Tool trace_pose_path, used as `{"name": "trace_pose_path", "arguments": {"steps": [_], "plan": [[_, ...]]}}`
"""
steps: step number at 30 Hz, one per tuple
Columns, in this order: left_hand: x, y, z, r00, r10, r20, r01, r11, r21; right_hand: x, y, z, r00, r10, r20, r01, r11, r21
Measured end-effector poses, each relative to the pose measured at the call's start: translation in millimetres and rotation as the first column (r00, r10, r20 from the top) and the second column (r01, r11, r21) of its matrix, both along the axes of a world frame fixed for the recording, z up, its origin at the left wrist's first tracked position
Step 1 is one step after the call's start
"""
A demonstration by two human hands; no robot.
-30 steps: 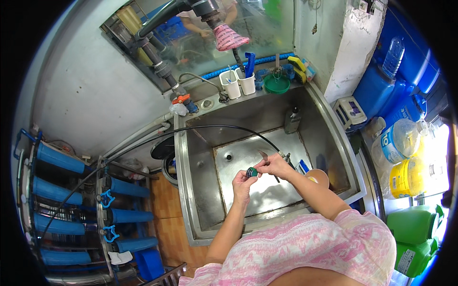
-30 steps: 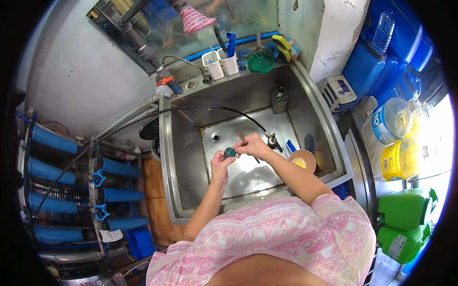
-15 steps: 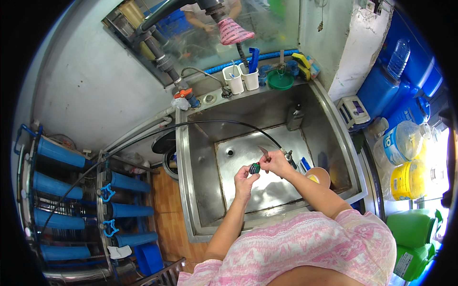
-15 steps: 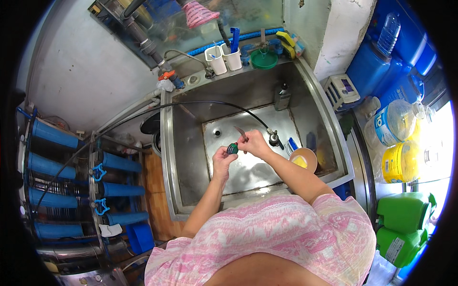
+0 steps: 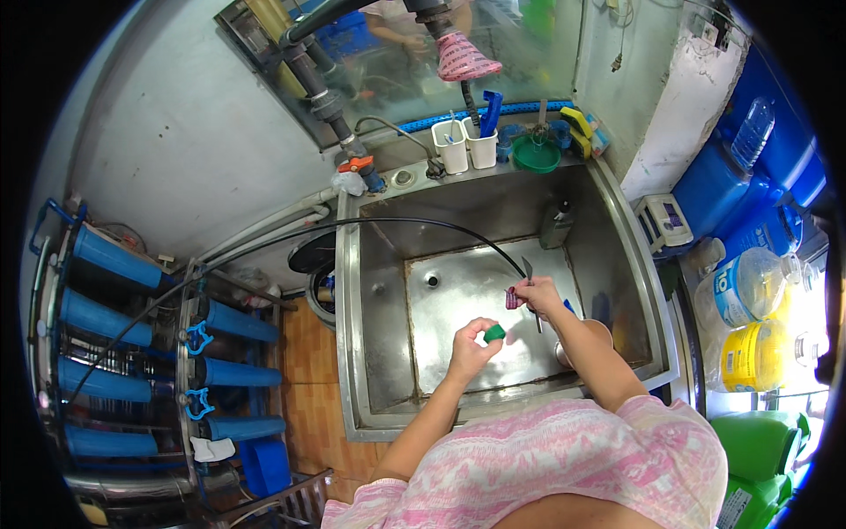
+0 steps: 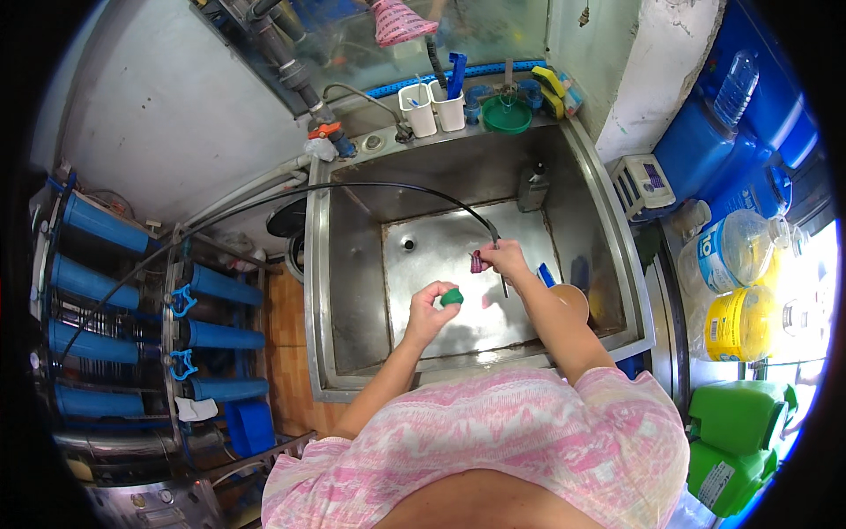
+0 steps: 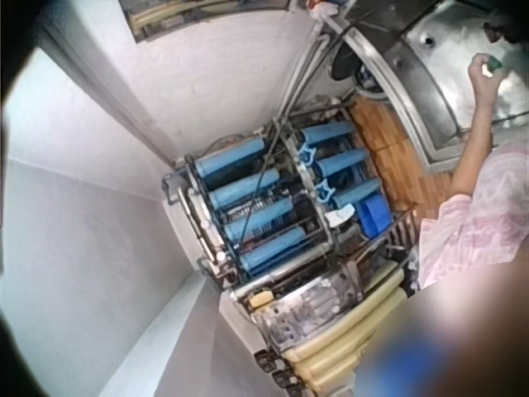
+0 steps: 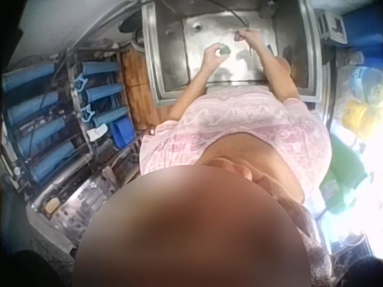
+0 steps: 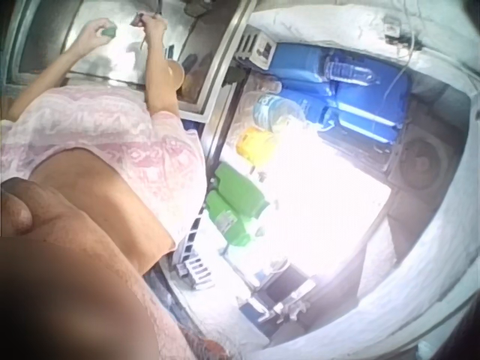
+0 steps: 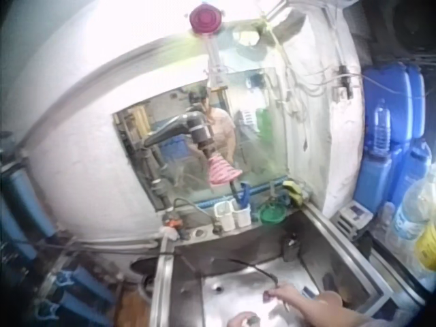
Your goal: The person washes a green plastic container and its lid in a stainless steel sink using a sponge and running water. They scrub the lid and container, rinse them, and place the lid back on the container. The person also briefly opens a large blue barrel and returns to the sink to continue washing the container.
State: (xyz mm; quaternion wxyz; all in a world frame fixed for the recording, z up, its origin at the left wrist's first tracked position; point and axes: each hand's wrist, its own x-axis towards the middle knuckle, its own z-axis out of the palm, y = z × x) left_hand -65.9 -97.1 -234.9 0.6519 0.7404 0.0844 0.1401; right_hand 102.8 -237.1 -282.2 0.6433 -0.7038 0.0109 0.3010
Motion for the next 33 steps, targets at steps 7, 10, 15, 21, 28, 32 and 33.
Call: {"name": "trace_pose_path", "arguments": {"steps": [7,10,15,21,28,32,33], "plan": [[10.0,13.5,8.9,0.925,0.090,-0.369,-0.243,0.887,-0.393,-13.0,5.8,43.1,0.967,0.101,-0.233,-0.019,0.944,0.329],[16.4,12.7,17.2,0.929,-0.009,-0.370,-0.205,0.820,-0.534,-22.4,14.8,62.9,0.963,0.224,-0.151,-0.170,0.937,0.305],[19.5,18.0,20.4,0.899,-0.056,-0.435,-0.270,0.711,-0.650,-35.1,29.8,78.2,0.976,0.219,0.005,-0.212,0.938,0.275],[16.4,26.5,16.5,0.921,-0.104,-0.375,-0.284,0.477,-0.832,-51.5,48.8,93.0,0.995,0.104,-0.003,-0.099,0.951,0.291],[13.7,41.8,21.5,0.954,-0.131,-0.270,-0.246,0.169,-0.954,-66.0,71.8,111.6,0.930,0.115,0.349,-0.169,0.977,0.127],[6.2,62.5,26.5,0.974,-0.176,-0.143,-0.136,0.049,-0.989,-76.0,91.5,112.2,0.727,0.072,0.683,-0.222,0.966,0.135],[3.7,67.9,28.0,0.974,-0.175,-0.142,-0.130,0.081,-0.988,-77.3,95.3,111.9,0.651,0.070,0.756,-0.236,0.965,0.114]]}}
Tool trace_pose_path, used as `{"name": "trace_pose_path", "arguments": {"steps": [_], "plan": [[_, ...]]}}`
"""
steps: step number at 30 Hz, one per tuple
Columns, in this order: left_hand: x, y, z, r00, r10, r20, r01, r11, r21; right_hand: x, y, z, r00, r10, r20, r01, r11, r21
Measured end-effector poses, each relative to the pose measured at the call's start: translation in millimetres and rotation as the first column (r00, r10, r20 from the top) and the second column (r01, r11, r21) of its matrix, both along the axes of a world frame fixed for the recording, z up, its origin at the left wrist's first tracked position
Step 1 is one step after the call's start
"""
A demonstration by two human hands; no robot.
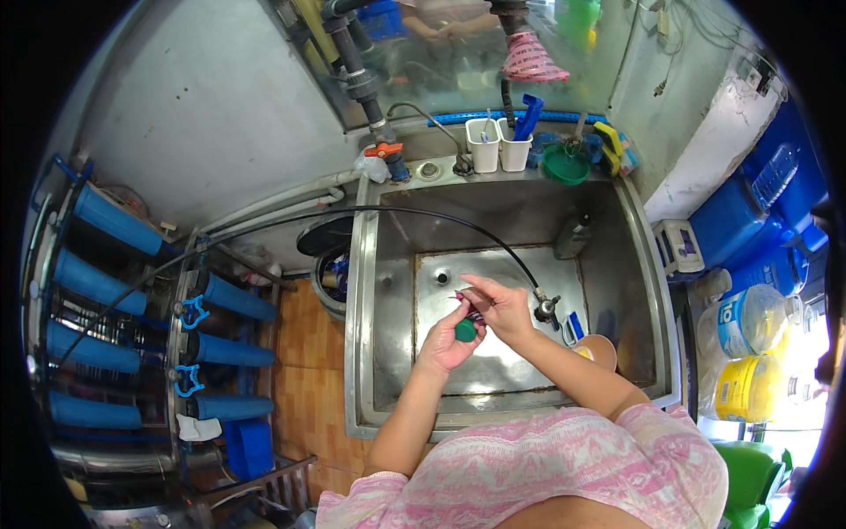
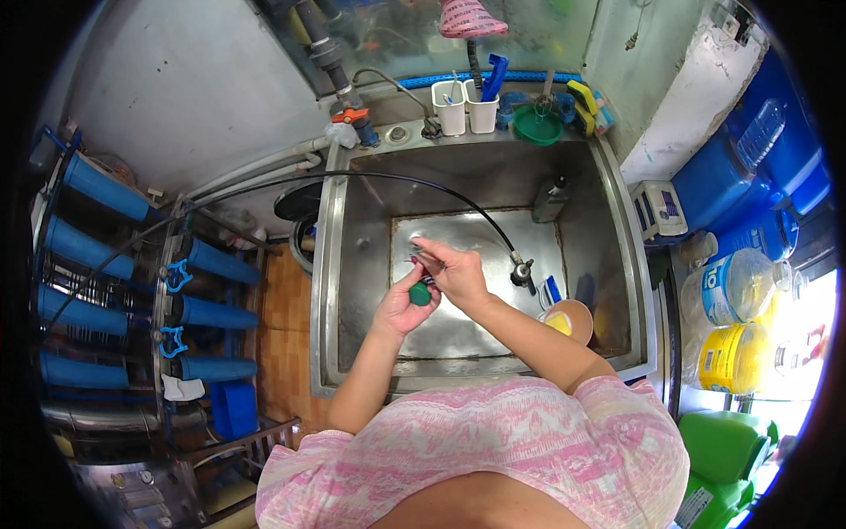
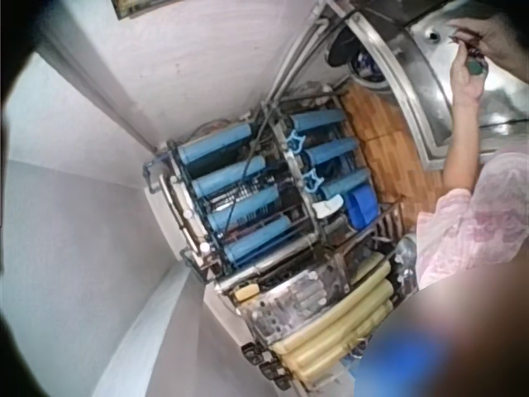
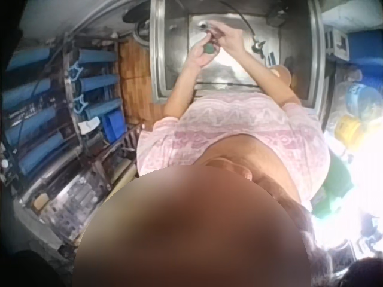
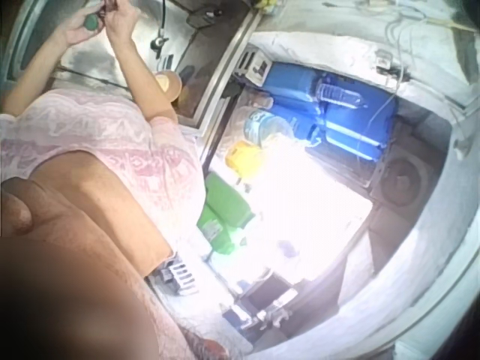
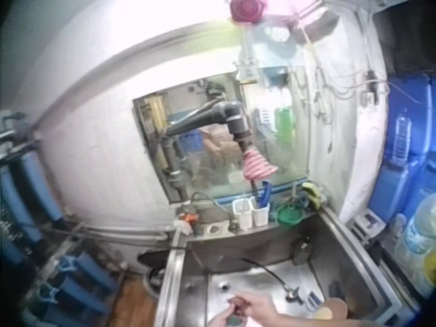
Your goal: The person washes a green plastic container and its lid in a stainless steel sink using a sponge and running water. They scrub the lid and container, rinse them, and place the lid back on the container. The person also briefly opens a large blue barrel and returns to the sink to continue washing the container.
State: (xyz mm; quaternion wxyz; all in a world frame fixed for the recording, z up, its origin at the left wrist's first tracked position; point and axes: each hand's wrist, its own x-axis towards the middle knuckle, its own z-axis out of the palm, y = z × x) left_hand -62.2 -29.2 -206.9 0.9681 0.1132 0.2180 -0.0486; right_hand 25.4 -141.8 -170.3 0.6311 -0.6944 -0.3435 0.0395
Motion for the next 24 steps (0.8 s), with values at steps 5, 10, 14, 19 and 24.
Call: {"name": "trace_pose_path", "arguments": {"steps": [5,10,14,19,24], "plan": [[-15.4,18.4,8.8,1.000,-0.012,-0.016,0.015,0.975,0.221,-3.9,7.2,-0.5,0.986,0.096,0.138,-0.091,0.995,-0.044],[-21.7,34.1,19.2,0.999,-0.032,-0.029,0.041,0.902,0.429,-5.7,2.9,2.7,0.938,0.153,0.312,-0.113,0.983,-0.142],[-20.5,45.0,28.3,0.998,-0.064,-0.027,0.066,0.770,0.635,-5.2,3.3,10.3,0.914,0.189,0.360,-0.107,0.966,-0.235],[-22.6,70.1,41.1,0.998,-0.042,0.053,-0.011,0.666,0.746,-6.8,7.3,13.5,0.935,0.216,0.281,-0.153,0.962,-0.228],[-43.6,175.6,37.2,0.852,0.515,0.094,-0.273,0.284,0.919,2.6,-9.4,-4.6,0.982,0.183,-0.044,-0.187,0.916,-0.355]]}}
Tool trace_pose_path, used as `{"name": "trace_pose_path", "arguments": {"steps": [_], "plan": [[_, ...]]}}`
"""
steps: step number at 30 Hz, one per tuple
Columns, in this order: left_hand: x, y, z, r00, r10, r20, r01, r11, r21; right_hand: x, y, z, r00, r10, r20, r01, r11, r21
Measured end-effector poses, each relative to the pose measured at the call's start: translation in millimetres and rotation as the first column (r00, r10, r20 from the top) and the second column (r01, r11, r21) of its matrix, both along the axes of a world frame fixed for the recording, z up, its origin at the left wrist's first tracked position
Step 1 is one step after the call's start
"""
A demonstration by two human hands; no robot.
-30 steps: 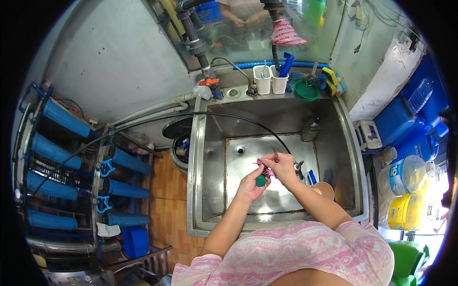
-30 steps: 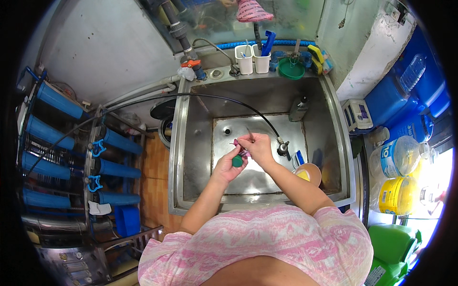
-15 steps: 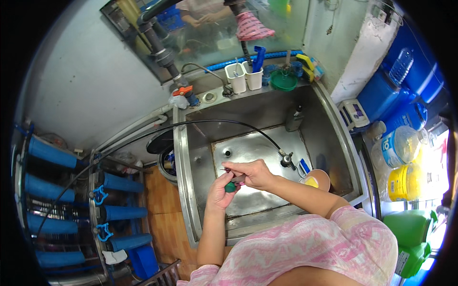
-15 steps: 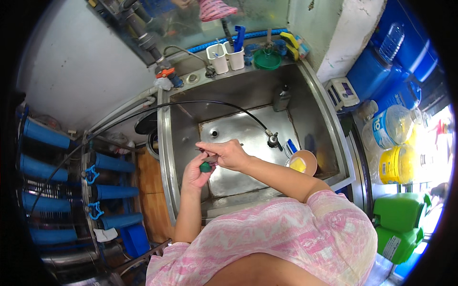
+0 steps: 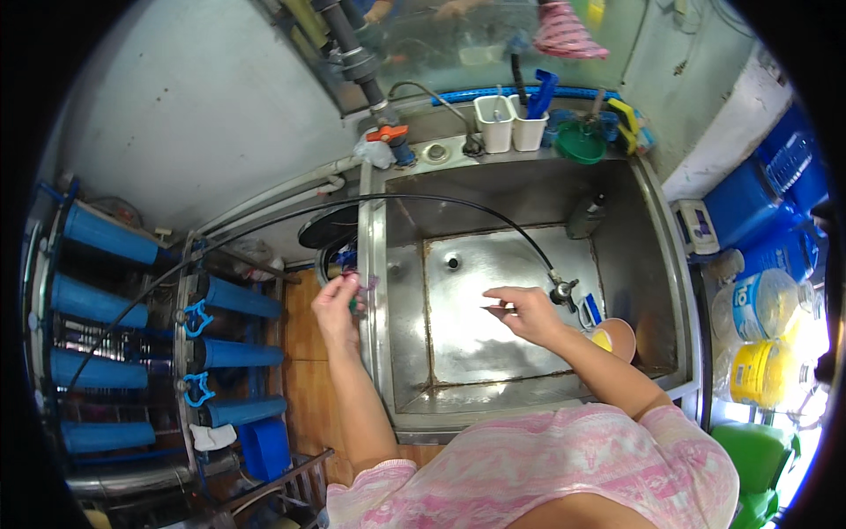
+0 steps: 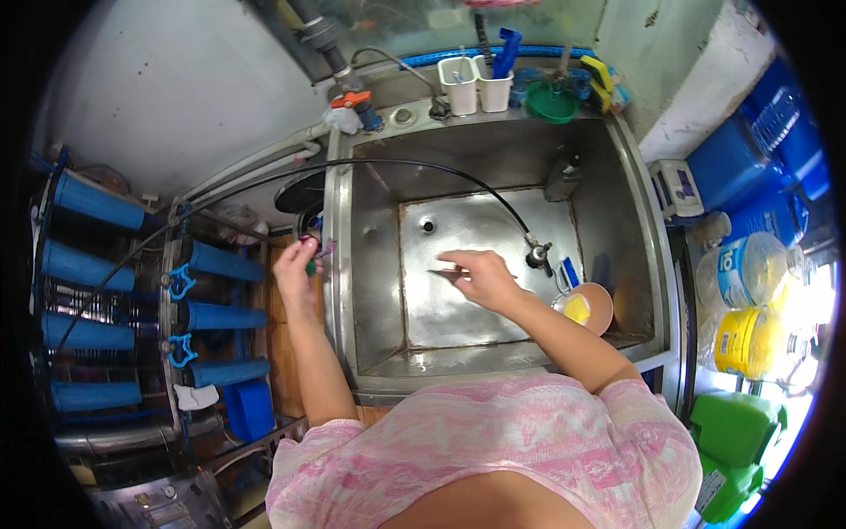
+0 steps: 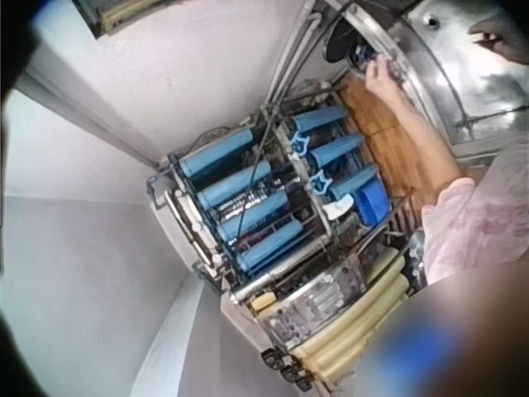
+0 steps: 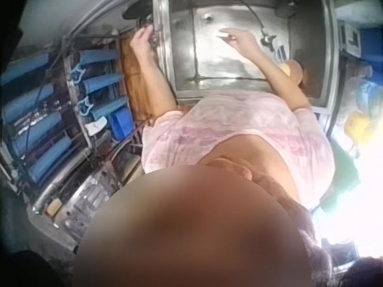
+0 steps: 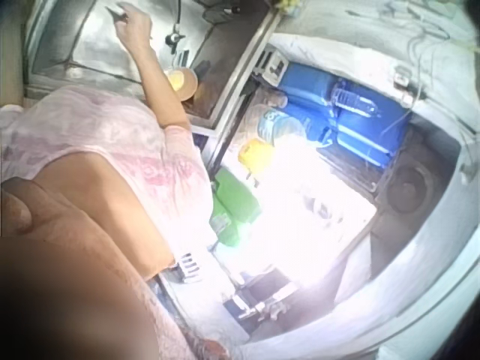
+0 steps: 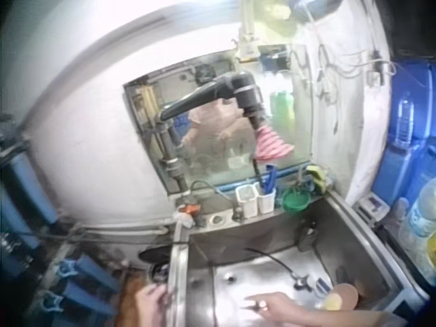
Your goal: The person washes a green plastic container and its lid in a stainless steel sink using a sponge and running water. They scrub the lid and container, rinse them, and place the lid back on the container. The person also briefly opens a large blue barrel and returns to the sink to continue washing the container.
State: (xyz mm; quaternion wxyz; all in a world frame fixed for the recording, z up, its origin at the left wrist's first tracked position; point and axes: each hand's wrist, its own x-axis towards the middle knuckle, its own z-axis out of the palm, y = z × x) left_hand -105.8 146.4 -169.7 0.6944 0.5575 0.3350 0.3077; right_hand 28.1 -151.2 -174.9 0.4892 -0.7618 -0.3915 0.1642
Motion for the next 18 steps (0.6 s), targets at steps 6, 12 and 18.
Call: {"name": "trace_pose_path", "arguments": {"steps": [6,12,18], "plan": [[-0.2,135.6,-93.6,0.692,0.262,-0.673,-0.055,0.948,0.313,11.6,-39.6,-33.3,0.994,-0.071,-0.078,0.032,0.906,-0.421],[53.7,223.5,-170.5,0.506,0.281,-0.816,0.087,0.924,0.372,30.7,-74.2,-61.8,0.969,-0.246,0.030,0.240,0.898,-0.369],[92.0,237.8,-159.2,0.653,0.152,-0.742,-0.108,0.988,0.107,92.7,-150.1,-51.8,0.493,-0.758,0.428,0.849,0.526,-0.047]]}}
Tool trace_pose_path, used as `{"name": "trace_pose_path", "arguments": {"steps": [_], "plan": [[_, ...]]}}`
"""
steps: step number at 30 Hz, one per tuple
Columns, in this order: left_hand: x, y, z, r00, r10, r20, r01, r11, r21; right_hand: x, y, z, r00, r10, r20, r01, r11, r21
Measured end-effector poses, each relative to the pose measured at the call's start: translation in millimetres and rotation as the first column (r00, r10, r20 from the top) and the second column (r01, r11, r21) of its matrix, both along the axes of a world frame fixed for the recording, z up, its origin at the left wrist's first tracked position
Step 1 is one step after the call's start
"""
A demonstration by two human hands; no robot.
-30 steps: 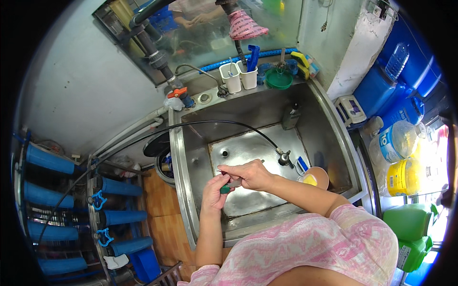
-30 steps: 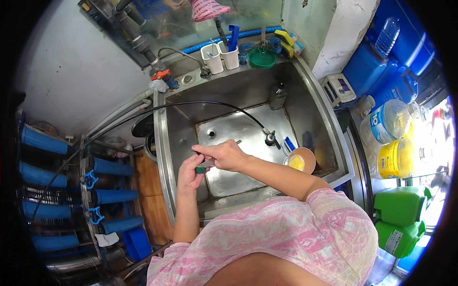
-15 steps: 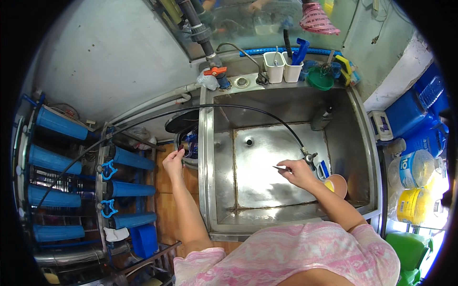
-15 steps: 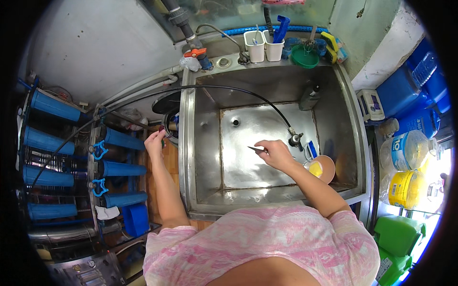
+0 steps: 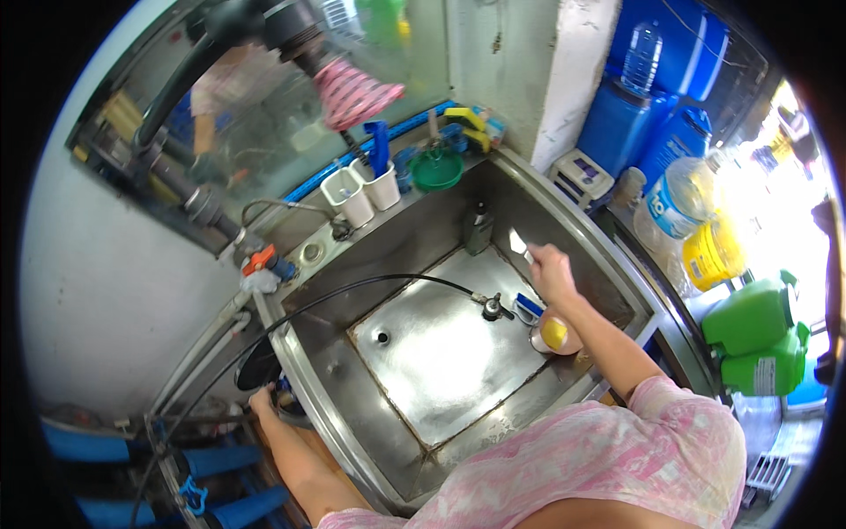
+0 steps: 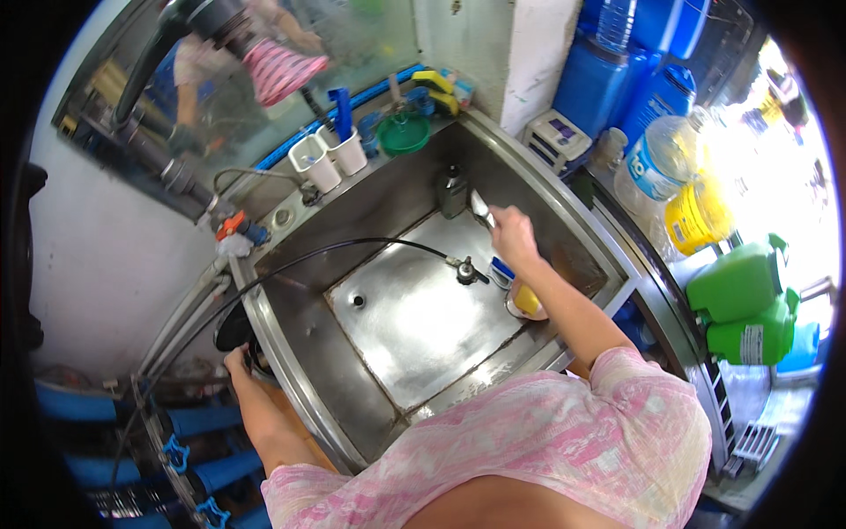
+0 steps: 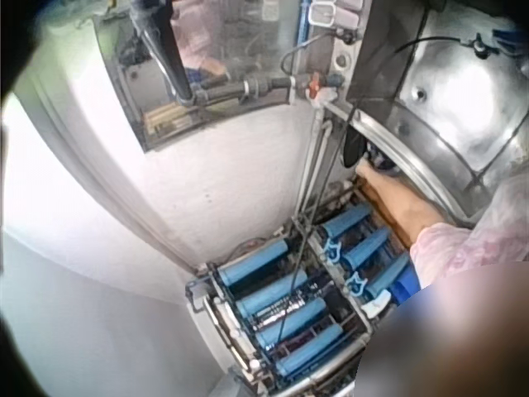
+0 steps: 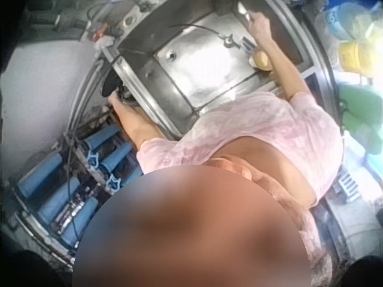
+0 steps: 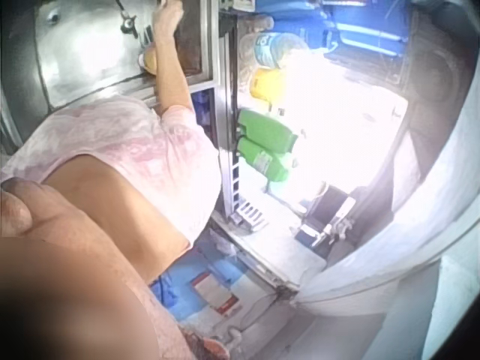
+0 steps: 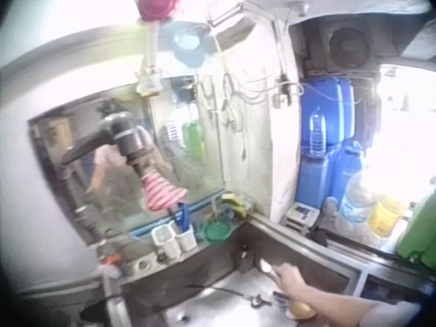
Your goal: The person washes a green plastic container and its lid in a stainless steel sink using a sponge and running water. They scrub the lid and container, rinse them, and place the lid back on the container. The person also briefly opens a large blue barrel and returns to the sink to continue washing the container.
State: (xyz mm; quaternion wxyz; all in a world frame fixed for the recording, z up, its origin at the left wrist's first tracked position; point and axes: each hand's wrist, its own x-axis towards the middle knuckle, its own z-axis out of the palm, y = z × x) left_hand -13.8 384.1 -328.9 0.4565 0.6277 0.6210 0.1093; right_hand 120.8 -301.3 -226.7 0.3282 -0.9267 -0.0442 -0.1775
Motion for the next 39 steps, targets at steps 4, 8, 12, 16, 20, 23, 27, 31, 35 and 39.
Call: {"name": "trace_pose_path", "arguments": {"steps": [4,8,12,16,20,23,27,31,35,39], "plan": [[0.6,-4.3,28.7,0.922,-0.031,-0.385,0.156,0.942,0.297,28.9,-49.7,9.0,0.962,-0.254,0.098,0.271,0.929,-0.253],[-5.7,-22.5,39.1,0.979,0.046,-0.196,0.010,0.961,0.276,43.3,-76.0,-1.6,0.956,-0.237,0.174,0.287,0.876,-0.389],[-18.3,-40.2,51.4,0.943,0.272,0.193,-0.297,0.948,0.113,48.8,-89.5,-16.5,0.953,-0.177,0.247,0.283,0.812,-0.511],[-38.7,-72.5,75.4,0.755,0.439,0.487,-0.490,0.871,-0.026,48.7,-91.3,-24.4,0.954,-0.130,0.271,0.268,0.777,-0.570],[-60.6,-130.3,110.3,0.693,0.289,0.660,-0.372,0.928,-0.015,46.3,-84.8,-20.0,0.962,-0.140,0.236,0.265,0.700,-0.664],[-68.4,-181.3,139.7,0.744,0.082,0.664,-0.142,0.989,0.037,40.9,-80.1,-9.3,0.966,-0.146,0.212,0.252,0.699,-0.669],[-44.2,-257.7,157.2,0.654,-0.136,0.744,0.170,0.985,0.031,25.2,-68.3,-10.3,0.996,0.076,0.047,-0.032,0.795,-0.605],[-3.0,-322.1,153.2,0.650,-0.228,0.724,0.498,0.848,-0.180,9.3,-49.5,-57.5,0.498,0.132,-0.857,-0.792,0.471,-0.388],[55.8,-399.5,127.2,0.567,-0.638,0.521,0.701,0.706,0.102,1.4,-57.9,-124.8,-0.097,-0.204,-0.974,-0.972,0.231,0.049],[123.8,-450.1,120.6,0.283,-0.915,0.287,0.752,0.398,0.526,8.5,-70.7,-158.8,-0.056,-0.396,-0.916,-0.888,0.439,-0.135]]}}
